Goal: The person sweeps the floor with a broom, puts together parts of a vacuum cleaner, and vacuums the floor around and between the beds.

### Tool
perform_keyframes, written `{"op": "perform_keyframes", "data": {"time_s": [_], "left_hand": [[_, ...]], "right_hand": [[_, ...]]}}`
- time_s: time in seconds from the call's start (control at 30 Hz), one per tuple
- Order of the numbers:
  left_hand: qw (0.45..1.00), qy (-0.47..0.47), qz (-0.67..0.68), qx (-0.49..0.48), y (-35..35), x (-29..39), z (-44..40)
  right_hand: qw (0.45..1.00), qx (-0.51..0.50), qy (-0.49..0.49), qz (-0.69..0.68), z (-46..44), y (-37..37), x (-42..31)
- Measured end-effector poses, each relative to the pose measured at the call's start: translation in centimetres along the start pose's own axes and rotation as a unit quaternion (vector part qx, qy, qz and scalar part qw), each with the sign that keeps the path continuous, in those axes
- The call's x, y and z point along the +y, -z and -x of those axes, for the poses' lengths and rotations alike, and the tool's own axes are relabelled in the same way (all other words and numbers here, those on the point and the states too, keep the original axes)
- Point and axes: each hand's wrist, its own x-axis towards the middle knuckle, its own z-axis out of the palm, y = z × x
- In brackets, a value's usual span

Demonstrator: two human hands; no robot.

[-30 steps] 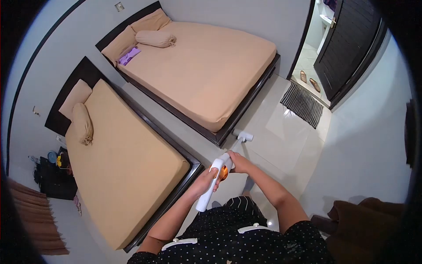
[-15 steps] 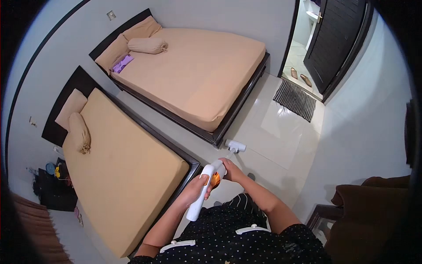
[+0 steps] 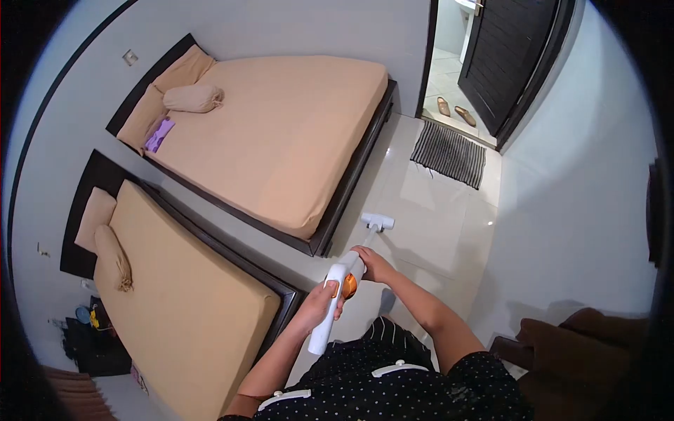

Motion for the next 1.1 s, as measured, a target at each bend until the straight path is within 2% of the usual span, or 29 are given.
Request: {"op": "perform_keyframes", "data": {"time_s": [0.17, 0.3, 0.47, 0.73, 0.87, 0.93, 1.1], "left_hand": [[1.0, -0.006, -0.015, 0.025, -2.5, 2.4, -7.0], [0.999, -0.023, -0.012, 0.032, -3.2, 3.6, -11.4], [0.998, -0.044, -0.009, 0.048, -3.0, 4.5, -12.7], [0.993, -0.028, 0.005, 0.112, -0.5, 1.5, -4.1], [0.995, -0.033, 0.031, 0.085, 2.6, -1.8, 2.0], [0.996, -0.01, 0.051, 0.071, 3.9, -3.2, 5.5], [0.999, 0.002, 0.03, 0.043, 7.1, -6.3, 13.1]], "right_hand": [[1.0, 0.016, 0.018, -0.016, -3.3, 4.9, 6.1], [0.999, 0.024, 0.018, 0.02, -6.1, 6.8, 10.5], [1.0, -0.002, 0.008, 0.009, -8.2, 8.0, 10.1], [0.998, -0.058, 0.008, 0.015, -5.8, 0.9, 4.0], [0.994, -0.102, -0.011, 0.023, -3.0, -3.9, -1.1], [0.997, -0.072, 0.014, 0.017, -1.2, -6.8, -3.5], [0.999, -0.043, -0.002, -0.001, 3.4, -13.1, -9.0]]}}
